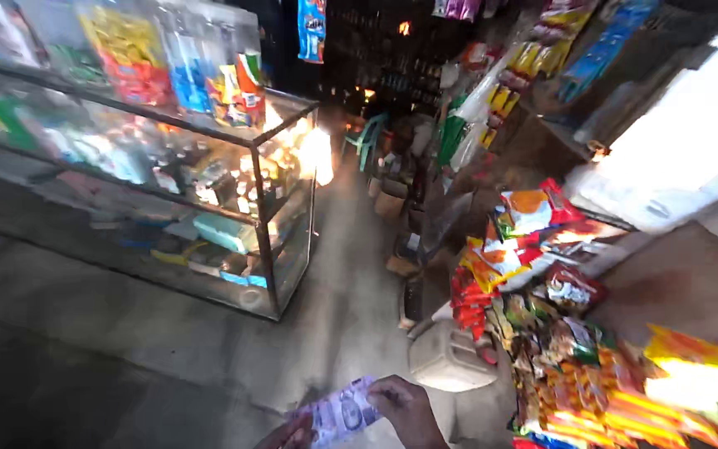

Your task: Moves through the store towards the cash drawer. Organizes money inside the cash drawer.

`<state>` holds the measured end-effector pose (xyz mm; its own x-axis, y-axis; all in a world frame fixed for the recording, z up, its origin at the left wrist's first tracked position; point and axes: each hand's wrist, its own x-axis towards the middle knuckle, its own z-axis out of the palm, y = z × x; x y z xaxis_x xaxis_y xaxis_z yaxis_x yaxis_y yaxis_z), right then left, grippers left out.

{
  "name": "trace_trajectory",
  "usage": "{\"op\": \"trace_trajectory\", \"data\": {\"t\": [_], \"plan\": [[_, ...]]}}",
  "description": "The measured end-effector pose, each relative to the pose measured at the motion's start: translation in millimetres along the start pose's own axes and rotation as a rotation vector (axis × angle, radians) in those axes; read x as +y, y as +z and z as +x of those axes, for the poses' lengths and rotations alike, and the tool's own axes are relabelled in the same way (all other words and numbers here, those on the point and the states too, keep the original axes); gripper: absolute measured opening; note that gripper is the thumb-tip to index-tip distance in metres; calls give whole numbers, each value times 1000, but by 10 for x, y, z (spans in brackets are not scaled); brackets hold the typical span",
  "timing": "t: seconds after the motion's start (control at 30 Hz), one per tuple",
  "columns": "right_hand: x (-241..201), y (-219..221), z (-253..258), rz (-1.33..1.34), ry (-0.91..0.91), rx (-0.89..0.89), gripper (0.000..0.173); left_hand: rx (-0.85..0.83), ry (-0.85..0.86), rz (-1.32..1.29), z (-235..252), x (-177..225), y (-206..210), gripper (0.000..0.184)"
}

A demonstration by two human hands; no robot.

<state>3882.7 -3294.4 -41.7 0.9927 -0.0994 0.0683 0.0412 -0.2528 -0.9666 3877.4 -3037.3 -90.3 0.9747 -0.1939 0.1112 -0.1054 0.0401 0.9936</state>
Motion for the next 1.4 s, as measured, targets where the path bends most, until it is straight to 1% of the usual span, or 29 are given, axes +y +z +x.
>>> {"op": "trace_trajectory", "data": {"t": [0.03, 0.1, 0.17, 0.2, 0.27, 0.3, 0.37, 0.4, 0.43, 0.5, 0.57, 0.63, 0.7, 0.73, 0.8, 0.9, 0.93, 1.0, 1.07, 1.2, 1.27, 1.33, 1.4], "plan": [[42, -113, 351, 5, -10, 38, 15, -5, 31, 33, 432, 4, 108, 22], [72, -368, 963, 20, -21, 96, 29, -45, 123, 104, 1276, 117, 324, 24], [89, -648, 1528, 1, 6, 190, 44, -118, 180, 123, 2108, 201, 549, 35], [145, -808, 1831, -5, 22, 248, 47, -142, 183, 119, 2546, 200, 686, 44], [364, -1122, 2424, 7, 78, 370, 44, -193, 166, 108, 3400, 69, 997, 58], [510, -1269, 2725, 8, 107, 423, 38, -222, 170, 107, 3825, -42, 1169, 58], [829, -1558, 3400, -4, 121, 505, 20, -279, 211, 127, 4719, -306, 1524, 42], [1005, -1714, 3758, -24, 130, 541, 15, -307, 221, 157, 5157, -414, 1700, 34], [1140, -1883, 4103, -45, 163, 565, 15, -323, 210, 186, 5555, -486, 1879, 28], [1295, -2266, 4992, -48, 174, 589, 17, -313, 233, 182, 6422, -586, 2228, 22], [1319, -2475, 5873, 28, 170, 590, 17, -307, 237, 152, 7201, -631, 2394, 21], [1227, -2650, 6651, 133, 207, 513, 21, -238, 206, 105, 7848, -631, 2503, 22], [1156, -2768, 7388, 203, 241, 379, 27, -121, 136, 54, 8477, -611, 2542, 22], [1151, -2783, 7765, 212, 239, 322, 28, -61, 107, 40, 8810, -638, 2538, 21], [1236, -2785, 8531, 156, 182, 243, 24, 24, 65, 27, 9502, -776, 2517, 20], [1482, -2791, 9772, 59, 118, 196, 20, 100, 30, 45, 10648, -1092, 2445, 20], [1588, -2796, 10147, 41, 120, 184, 21, 85, 22, 50, 11013, -1214, 2404, 20], [1761, -2849, 10882, 33, 134, 201, 20, -3, 37, 45, 11768, -1440, 2347, 21], [1862, -3075, 11584, -10, 139, 208, 21, -106, 74, 29, 12478, -1596, 2432, 23], [1865, -3469, 12571, -17, 180, 183, 23, -418, -26, 100, 13408, -1540, 2494, 25], [1913, -3586, 13121, -79, 192, 172, 21, -536, -129, 119, 13905, -1657, 2537, 25], [2059, -3728, 13709, -265, 274, 150, 22, -586, -180, 121, 14477, -1929, 2619, 25], [2314, -3855, 14407, -335, 304, 104, 24, -577, -187, 128, 15191, -2197, 2650, 25]]}}
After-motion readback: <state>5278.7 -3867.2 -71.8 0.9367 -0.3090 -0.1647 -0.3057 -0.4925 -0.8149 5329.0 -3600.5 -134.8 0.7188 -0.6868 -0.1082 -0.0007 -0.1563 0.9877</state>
